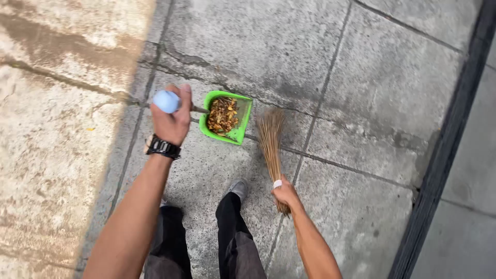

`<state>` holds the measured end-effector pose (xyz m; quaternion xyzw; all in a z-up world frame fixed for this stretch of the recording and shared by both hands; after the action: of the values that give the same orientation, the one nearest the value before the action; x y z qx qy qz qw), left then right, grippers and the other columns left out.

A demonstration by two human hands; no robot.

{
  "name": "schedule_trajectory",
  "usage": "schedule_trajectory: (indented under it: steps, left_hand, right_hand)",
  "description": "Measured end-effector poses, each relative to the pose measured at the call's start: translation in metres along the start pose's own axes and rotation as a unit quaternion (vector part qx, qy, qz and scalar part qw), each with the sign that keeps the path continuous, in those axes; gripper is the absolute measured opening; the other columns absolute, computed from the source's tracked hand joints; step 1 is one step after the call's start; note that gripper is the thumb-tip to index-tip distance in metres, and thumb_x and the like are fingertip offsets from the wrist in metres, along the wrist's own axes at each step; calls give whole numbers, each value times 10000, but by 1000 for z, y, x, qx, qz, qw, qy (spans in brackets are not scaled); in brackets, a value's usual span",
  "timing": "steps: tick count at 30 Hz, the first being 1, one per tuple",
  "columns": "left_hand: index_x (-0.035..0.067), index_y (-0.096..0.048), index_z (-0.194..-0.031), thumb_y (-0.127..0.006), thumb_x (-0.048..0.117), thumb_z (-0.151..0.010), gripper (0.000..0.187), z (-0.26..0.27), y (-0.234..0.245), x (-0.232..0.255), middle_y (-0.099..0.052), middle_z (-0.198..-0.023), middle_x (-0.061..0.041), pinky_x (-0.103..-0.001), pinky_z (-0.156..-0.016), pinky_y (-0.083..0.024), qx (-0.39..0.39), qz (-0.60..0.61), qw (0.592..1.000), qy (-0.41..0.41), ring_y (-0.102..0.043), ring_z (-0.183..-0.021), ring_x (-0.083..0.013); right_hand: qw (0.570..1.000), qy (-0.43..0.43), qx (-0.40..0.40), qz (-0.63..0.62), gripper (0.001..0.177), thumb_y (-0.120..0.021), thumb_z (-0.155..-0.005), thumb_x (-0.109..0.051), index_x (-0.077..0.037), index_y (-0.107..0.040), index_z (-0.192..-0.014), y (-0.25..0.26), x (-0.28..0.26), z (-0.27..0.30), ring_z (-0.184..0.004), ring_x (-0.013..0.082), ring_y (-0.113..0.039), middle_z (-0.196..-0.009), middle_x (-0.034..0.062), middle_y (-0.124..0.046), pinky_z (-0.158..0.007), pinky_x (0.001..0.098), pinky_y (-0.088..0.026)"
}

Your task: Sweep dry leaves and debris into a dustpan using a stick broom.

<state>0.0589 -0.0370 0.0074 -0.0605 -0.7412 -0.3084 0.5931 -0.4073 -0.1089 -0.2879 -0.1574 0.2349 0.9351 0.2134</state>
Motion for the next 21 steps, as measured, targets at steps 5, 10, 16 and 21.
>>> schedule_trajectory:
  steps: [5,10,16,21]
  left_hand:
    - [48,-574,-790,-672,188,-1081,337,26,94,-12,-584,-642,-14,-292,-550,-442,75,8,997,14,-571,-591,-101]
    - [70,-611,-868,-635,199,-1111,276,39,242,-68,-673,-741,-40,-279,-625,-533,153,17,986,58,-665,-679,-127]
    - [15,-487,-1008,-604,42,-1208,233,54,431,-158,-650,-883,-126,-344,-760,-607,221,59,973,-36,-710,-812,-205]
    - [24,-456,-991,-501,73,-1223,241,60,538,-211,-613,-809,-123,-311,-706,-526,285,2,958,31,-690,-780,-191]
  right_hand:
    - [997,31,-61,-27,949,-697,-804,-35,-354,-300,-1604,-15,-54,110,-505,192,-624,-769,79,-650,-442,379,-559]
    - [997,-10,-42,-68,930,-675,-837,-26,-368,-253,-1592,5,-94,123,-497,207,-619,-737,80,-619,-435,391,-551]
    - [999,36,-3,-12,488,-678,-860,-34,-55,-507,-1317,-31,-137,3,-521,229,-646,-817,103,-645,-433,401,-559]
    - [968,89,36,233,611,-785,-756,-108,-121,-554,-1322,-211,-197,-53,-978,339,-700,-1057,164,-706,-809,439,-561]
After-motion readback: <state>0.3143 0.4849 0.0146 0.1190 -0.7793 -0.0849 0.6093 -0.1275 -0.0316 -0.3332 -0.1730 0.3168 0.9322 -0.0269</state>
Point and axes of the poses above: each hand's wrist, its own z-axis away from the middle knuckle, its own y-axis out of the back of the hand, x = y × z, the point moved 7 cm from there along -z, towards the middle knuckle
